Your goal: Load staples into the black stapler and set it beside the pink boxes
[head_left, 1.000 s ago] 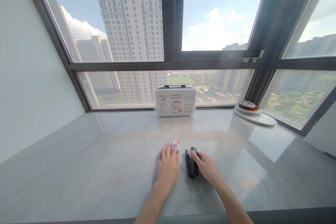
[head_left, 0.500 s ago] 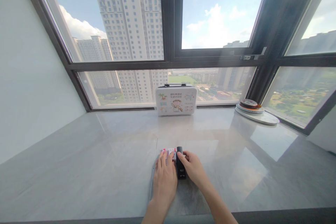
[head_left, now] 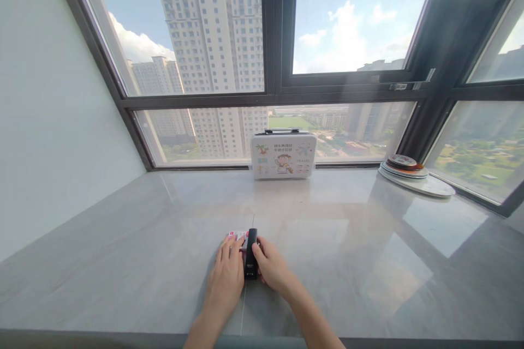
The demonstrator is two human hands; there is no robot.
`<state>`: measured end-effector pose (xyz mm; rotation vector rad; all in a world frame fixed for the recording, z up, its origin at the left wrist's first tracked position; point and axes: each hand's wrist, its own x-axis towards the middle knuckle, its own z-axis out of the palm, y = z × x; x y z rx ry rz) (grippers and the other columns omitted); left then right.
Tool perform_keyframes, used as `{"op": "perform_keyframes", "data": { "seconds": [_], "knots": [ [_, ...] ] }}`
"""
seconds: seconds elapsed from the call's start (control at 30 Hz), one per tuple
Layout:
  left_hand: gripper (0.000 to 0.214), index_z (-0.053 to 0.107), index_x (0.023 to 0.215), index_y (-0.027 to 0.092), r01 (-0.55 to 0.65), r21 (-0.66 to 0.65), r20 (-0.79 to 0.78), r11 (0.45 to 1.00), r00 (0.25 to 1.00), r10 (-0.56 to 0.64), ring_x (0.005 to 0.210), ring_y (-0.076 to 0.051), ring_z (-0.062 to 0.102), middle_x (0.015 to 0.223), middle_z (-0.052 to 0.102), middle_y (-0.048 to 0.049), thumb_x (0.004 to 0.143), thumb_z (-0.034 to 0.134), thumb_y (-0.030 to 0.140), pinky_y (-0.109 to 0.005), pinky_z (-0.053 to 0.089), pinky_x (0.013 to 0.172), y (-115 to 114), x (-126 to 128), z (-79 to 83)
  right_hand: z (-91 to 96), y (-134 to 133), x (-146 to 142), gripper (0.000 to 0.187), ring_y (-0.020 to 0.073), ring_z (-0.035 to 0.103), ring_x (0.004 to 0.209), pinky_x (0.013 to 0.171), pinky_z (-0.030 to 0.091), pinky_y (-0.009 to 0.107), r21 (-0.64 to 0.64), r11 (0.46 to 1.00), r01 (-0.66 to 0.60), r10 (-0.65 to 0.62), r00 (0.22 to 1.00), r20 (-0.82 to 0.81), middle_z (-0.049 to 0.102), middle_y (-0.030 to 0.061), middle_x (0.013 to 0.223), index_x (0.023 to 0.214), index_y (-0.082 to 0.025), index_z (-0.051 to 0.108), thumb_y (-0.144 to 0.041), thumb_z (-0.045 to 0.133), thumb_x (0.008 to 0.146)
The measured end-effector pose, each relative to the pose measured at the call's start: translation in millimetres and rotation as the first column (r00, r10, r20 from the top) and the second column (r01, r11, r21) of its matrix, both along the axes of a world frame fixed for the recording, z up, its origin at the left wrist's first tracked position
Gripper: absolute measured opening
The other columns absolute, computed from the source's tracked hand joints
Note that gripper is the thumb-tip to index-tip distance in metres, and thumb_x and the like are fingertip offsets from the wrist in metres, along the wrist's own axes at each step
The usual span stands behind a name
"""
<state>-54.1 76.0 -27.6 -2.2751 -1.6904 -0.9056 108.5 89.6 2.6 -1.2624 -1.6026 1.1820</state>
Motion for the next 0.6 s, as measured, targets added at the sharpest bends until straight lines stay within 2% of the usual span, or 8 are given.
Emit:
{"op": "perform_keyframes", "data": {
  "seconds": [0.2, 0.43, 0.5, 0.6],
  "knots": [
    [0.049, 0.045, 0.150, 0.026, 0.036, -0.060, 0.035, 0.998, 0.999, -0.034, 0.149, -0.023, 0.037, 0.154, 0.048, -0.0076, 0.106, 0.026, 0.019, -0.047, 0.041, 0.120, 9.8, -31.1, -0.5, -0.7, 6.7, -23.6, 0.054, 0.0243, 0.065, 0.077, 0.069, 0.052, 0.035, -0.024, 0.999, -0.029, 0.028, 0.998, -0.052, 0.064, 0.0024, 0.079, 0.136, -0.029, 0.055, -0.065, 0.039, 0.099],
    [0.048, 0.050, 0.146, 0.026, 0.084, -0.096, 0.159, 0.992, 0.985, -0.068, 0.147, -0.022, 0.040, 0.152, 0.051, -0.0059, 0.104, 0.028, 0.018, -0.046, 0.041, 0.120, 16.0, -38.1, -3.1, -4.1, 5.0, -30.7, 0.059, 0.0201, 0.060, 0.065, 0.060, 0.051, 0.031, -0.044, 0.999, 0.005, -0.009, 0.995, -0.097, 0.062, 0.0008, 0.075, 0.139, -0.026, 0.054, -0.067, 0.040, 0.098],
    [0.049, 0.053, 0.143, 0.025, 0.094, -0.108, 0.224, 0.990, 0.972, -0.068, 0.145, -0.021, 0.043, 0.150, 0.053, -0.0060, 0.102, 0.028, 0.015, -0.046, 0.041, 0.120, 16.3, -40.7, -1.7, -7.5, 2.0, -25.5, 0.065, 0.0180, 0.057, 0.059, 0.054, 0.048, 0.030, -0.061, 0.997, 0.048, -0.056, 0.991, -0.121, 0.060, 0.0003, 0.075, 0.146, -0.022, 0.048, -0.066, 0.036, 0.100],
    [0.050, 0.055, 0.140, 0.024, 0.069, -0.079, 0.316, 0.994, 0.948, -0.040, 0.142, -0.020, 0.047, 0.147, 0.056, -0.0055, 0.100, 0.027, 0.011, -0.045, 0.041, 0.121, 10.4, -42.8, 8.2, -14.4, -4.1, -1.6, 0.068, 0.0164, 0.053, 0.054, 0.046, 0.044, 0.028, -0.085, 0.978, 0.192, -0.205, 0.964, -0.171, 0.060, 0.0010, 0.078, 0.151, -0.017, 0.043, -0.062, 0.035, 0.100]
  ]
}}
